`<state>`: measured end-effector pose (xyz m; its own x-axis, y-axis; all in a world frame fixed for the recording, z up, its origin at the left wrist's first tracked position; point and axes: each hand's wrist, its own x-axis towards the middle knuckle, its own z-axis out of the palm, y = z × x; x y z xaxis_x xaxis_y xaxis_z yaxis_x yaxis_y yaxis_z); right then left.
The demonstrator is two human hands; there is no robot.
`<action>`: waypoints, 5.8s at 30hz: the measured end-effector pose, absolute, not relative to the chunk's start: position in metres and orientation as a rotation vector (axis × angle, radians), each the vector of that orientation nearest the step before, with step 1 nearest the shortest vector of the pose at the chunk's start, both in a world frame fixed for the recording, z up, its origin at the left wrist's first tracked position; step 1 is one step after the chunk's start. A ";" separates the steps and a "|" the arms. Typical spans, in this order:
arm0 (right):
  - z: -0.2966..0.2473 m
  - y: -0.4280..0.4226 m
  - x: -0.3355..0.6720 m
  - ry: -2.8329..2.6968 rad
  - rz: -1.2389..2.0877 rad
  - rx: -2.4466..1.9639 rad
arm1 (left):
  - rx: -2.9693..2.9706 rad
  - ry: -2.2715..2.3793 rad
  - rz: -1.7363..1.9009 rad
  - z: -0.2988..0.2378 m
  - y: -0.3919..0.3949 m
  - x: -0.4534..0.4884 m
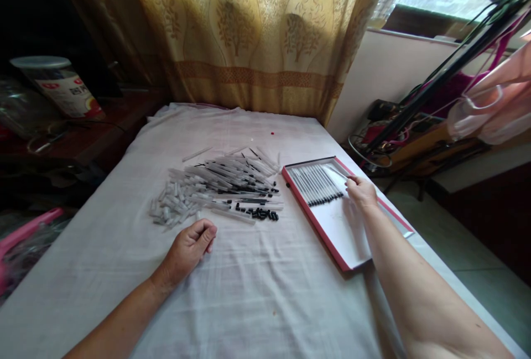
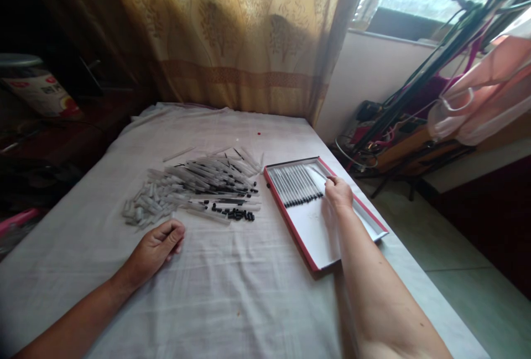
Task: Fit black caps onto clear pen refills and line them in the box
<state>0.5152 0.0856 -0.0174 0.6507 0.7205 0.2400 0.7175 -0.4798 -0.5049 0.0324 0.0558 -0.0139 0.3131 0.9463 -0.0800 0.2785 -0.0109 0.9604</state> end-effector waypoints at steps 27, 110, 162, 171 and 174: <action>-0.012 0.094 0.494 -1.094 0.036 -2.525 | 1.430 1.184 0.746 -0.014 0.053 0.036; 0.031 0.081 0.319 -2.291 0.210 -2.234 | 2.453 1.224 0.932 -0.021 0.052 0.022; -0.003 0.023 0.277 -0.962 0.740 -1.327 | 2.405 1.013 0.912 -0.016 0.047 0.023; -0.010 0.024 0.281 -1.294 0.607 -1.437 | 2.113 1.083 0.932 -0.012 0.046 0.026; -0.016 0.024 0.301 -1.388 0.330 -1.685 | 1.762 1.149 0.961 -0.014 0.048 0.026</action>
<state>0.3010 0.0244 -0.0157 0.3343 0.8853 0.3233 0.6452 0.0351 -0.7632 0.0262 0.0476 -0.0144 0.2969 0.9406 0.1645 0.3277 -0.2622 0.9077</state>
